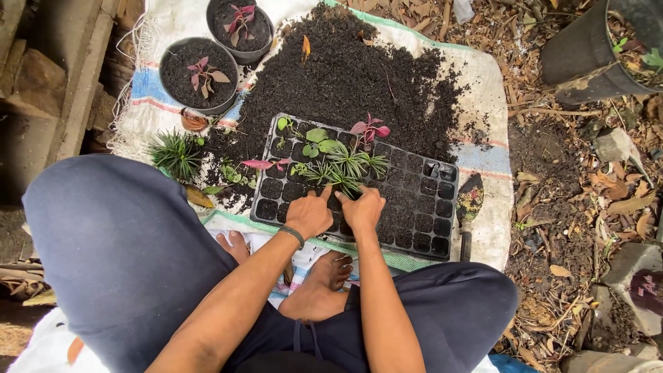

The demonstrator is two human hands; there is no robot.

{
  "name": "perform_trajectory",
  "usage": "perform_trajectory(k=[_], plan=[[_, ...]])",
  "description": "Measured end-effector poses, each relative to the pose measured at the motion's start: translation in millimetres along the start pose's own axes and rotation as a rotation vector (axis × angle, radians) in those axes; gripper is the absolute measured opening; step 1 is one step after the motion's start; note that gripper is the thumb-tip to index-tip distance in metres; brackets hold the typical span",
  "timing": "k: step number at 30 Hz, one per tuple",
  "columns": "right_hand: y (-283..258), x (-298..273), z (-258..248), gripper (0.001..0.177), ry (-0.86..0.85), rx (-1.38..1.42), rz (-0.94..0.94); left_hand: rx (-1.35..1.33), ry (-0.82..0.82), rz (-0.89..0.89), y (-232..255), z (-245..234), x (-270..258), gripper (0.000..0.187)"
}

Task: The person sits cross-legged on a cloth and plants small seedlings into a black plastic seedling tray filled with soil. They use their hands to separate the seedlings and place them into the tray cells, then use a small trowel to add soil around the base of the plants.

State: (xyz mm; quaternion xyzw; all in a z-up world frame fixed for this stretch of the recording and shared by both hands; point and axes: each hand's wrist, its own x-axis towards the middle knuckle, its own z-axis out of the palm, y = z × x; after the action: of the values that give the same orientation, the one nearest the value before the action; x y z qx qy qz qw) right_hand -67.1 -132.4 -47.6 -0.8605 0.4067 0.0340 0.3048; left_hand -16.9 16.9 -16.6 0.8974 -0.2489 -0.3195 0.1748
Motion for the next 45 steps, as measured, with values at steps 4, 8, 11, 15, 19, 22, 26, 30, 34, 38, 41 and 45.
perform_trajectory(k=[4,8,11,15,19,22,26,30,34,38,41,45], plan=[[-23.8,-21.7,-55.5,0.059,-0.192,-0.032,0.092,0.049,-0.004,0.037,-5.4,15.2,7.6,0.069],[-11.1,-17.6,-68.3,0.049,-0.263,-0.173,0.093,0.109,-0.025,0.044,-2.4,12.3,6.1,0.069],[-13.6,-21.0,-69.7,0.042,-0.250,-0.204,0.080,0.159,-0.026,0.054,-3.0,12.9,6.5,0.069],[-38.3,-34.5,-78.4,0.043,-0.285,-0.146,0.083,0.107,-0.091,0.039,-8.7,13.9,6.8,0.073],[-44.6,-38.0,-103.1,0.044,-0.306,-0.248,0.069,-0.002,-0.098,0.046,-3.5,-7.0,-15.4,0.072],[-68.4,-42.9,-131.8,0.044,-0.321,-0.267,-0.028,0.019,-0.018,0.080,-4.3,-33.1,-36.2,0.067],[-104.1,-54.4,-122.5,0.037,-0.211,0.014,-0.240,-0.019,0.083,0.138,-24.7,-67.5,-51.5,0.041],[-140.0,-79.9,-80.0,0.034,-0.295,0.176,-0.447,0.237,0.058,0.018,-66.5,-92.1,-32.2,0.036],[-168.9,-89.8,-51.2,0.036,-0.332,0.210,-0.483,0.314,0.088,-0.067,-108.4,-152.9,-47.3,0.031],[-183.3,-84.0,-5.4,0.030,-0.404,0.144,-0.535,0.411,0.076,-0.123,-162.2,-182.1,-55.7,0.021],[-178.4,-79.6,49.0,0.029,-0.431,0.070,-0.575,0.379,-0.014,-0.198,-182.4,-175.0,-56.9,0.025],[-149.7,-68.1,141.0,0.039,-0.487,-0.163,-0.563,0.294,0.045,-0.225,-197.4,-149.9,-12.8,0.021]])
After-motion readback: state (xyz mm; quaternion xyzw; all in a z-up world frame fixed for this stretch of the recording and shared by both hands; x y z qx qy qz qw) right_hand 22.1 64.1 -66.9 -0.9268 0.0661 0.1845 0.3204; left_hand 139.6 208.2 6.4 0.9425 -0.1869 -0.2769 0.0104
